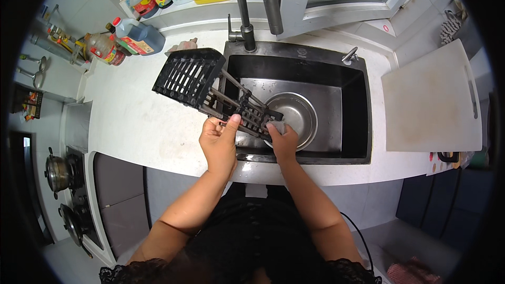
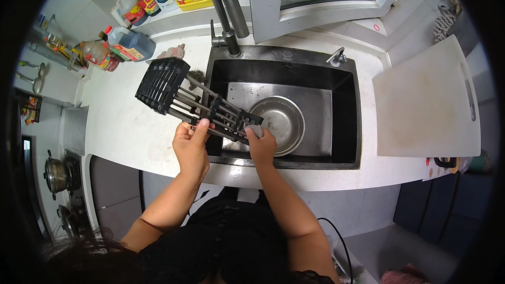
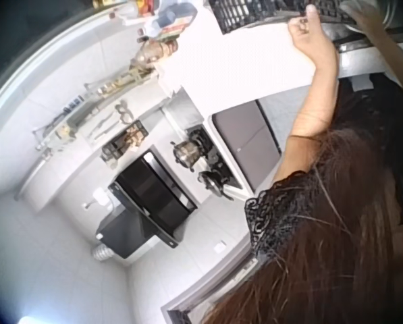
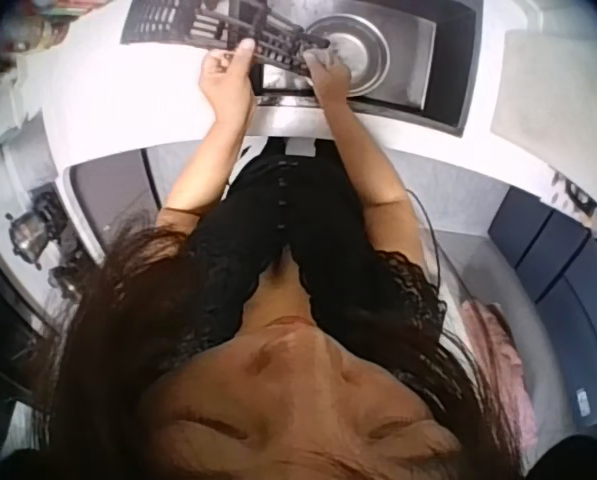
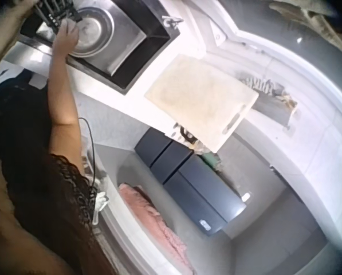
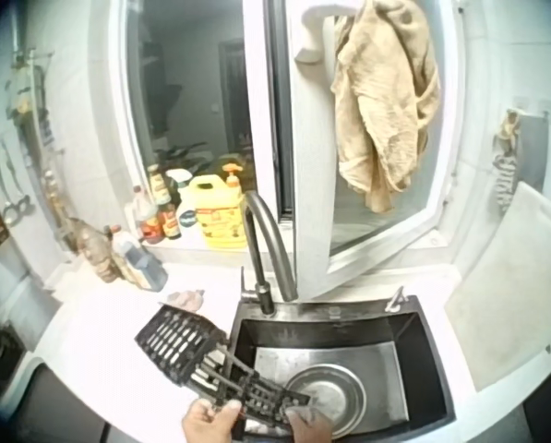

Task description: The person scrubs a black plastic dish rack with a gray scouring pad over a stainless steel sink. They rotate the rack to clean multiple sides and then rinse it under running water from the faucet.

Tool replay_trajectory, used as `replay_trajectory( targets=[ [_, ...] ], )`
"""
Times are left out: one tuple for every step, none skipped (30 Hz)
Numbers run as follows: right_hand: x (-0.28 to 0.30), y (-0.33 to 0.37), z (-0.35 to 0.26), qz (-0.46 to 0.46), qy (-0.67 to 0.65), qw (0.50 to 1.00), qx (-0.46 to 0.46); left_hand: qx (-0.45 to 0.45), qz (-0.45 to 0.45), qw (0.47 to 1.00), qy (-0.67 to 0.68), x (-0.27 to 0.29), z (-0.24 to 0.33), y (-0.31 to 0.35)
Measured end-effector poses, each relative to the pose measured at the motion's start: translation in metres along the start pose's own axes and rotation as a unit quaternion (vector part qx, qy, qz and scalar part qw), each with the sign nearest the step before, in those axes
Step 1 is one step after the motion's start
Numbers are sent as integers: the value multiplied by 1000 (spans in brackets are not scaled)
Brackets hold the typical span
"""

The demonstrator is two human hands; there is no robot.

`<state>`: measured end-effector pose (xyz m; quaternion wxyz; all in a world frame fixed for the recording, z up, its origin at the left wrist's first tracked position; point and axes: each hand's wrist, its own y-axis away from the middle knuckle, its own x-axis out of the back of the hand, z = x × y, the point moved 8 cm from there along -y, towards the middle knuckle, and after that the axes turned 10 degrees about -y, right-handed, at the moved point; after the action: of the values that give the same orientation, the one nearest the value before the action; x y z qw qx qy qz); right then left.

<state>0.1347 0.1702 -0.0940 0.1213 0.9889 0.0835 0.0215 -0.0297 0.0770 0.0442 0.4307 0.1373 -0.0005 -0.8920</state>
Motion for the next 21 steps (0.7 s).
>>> replay_trajectory(
  targets=[
    [-1, -4, 11, 13, -25, 1000, -10, -1, -1, 1000, -10, 1, 0, 1],
    [0, -6, 16, 28, -49, 998, -21, 0, -2, 1000, -18, 2, -4, 3],
    [1, -7, 21, 33, -49, 998, -32, 1, -3, 1000, -26, 2, -6, 3],
    [2, -8, 25, 38, -48, 997, -43, -2, -4, 1000, -29, 2, -6, 3],
    [3, -8, 28, 43, -49, 996, -54, -2, -4, 999, -32, 2, -6, 3],
    [5, -8, 30, 52, -29, 997, -56, -2, -4, 999, -35, 2, -5, 3],
    [8, -8, 33, 62, -10, 996, -58, -2, -4, 999, -38, 2, -5, 2],
    [9, -7, 33, 70, 10, 996, -61, 3, 3, 999, -34, 4, -6, 1],
    [11, -7, 32, 73, 10, 996, -54, 9, 11, 999, -29, 6, -9, -2],
    [13, -9, 30, 76, 11, 996, -47, 14, 19, 999, -24, 9, -11, -4],
    [15, -10, 23, 77, 12, 996, -39, 16, 28, 999, -13, 10, -8, -7],
    [13, -9, 19, 61, -73, 995, -43, 18, 37, 999, -2, 10, -5, -10],
    [12, -8, 12, 43, -158, 985, -48, 20, 47, 999, 9, 11, -2, -14],
    [11, -6, 0, 26, -241, 969, -52, 9, 47, 999, -3, 12, 0, -18],
    [12, -4, -2, 25, -313, 945, -88, 6, 53, 999, 1, 12, 3, -21],
    [14, -3, -3, 25, -383, 915, -125, 2, 59, 998, 5, 10, 10, -24],
    [14, -1, -7, 24, -450, 878, -160, -3, 64, 998, 9, 8, 15, -27],
    [13, 2, -20, 3, -466, 867, -178, -1, 67, 998, 3, 9, 16, -31],
    [12, 0, -22, -24, -406, 901, -150, 0, 68, 998, 11, 8, 16, -33],
    [11, -1, -22, -49, -344, 930, -119, 1, 67, 998, 19, 5, 15, -34],
    [10, -1, -25, -73, -280, 953, -87, 2, 66, 997, 27, 0, 16, -33]
  ],
)
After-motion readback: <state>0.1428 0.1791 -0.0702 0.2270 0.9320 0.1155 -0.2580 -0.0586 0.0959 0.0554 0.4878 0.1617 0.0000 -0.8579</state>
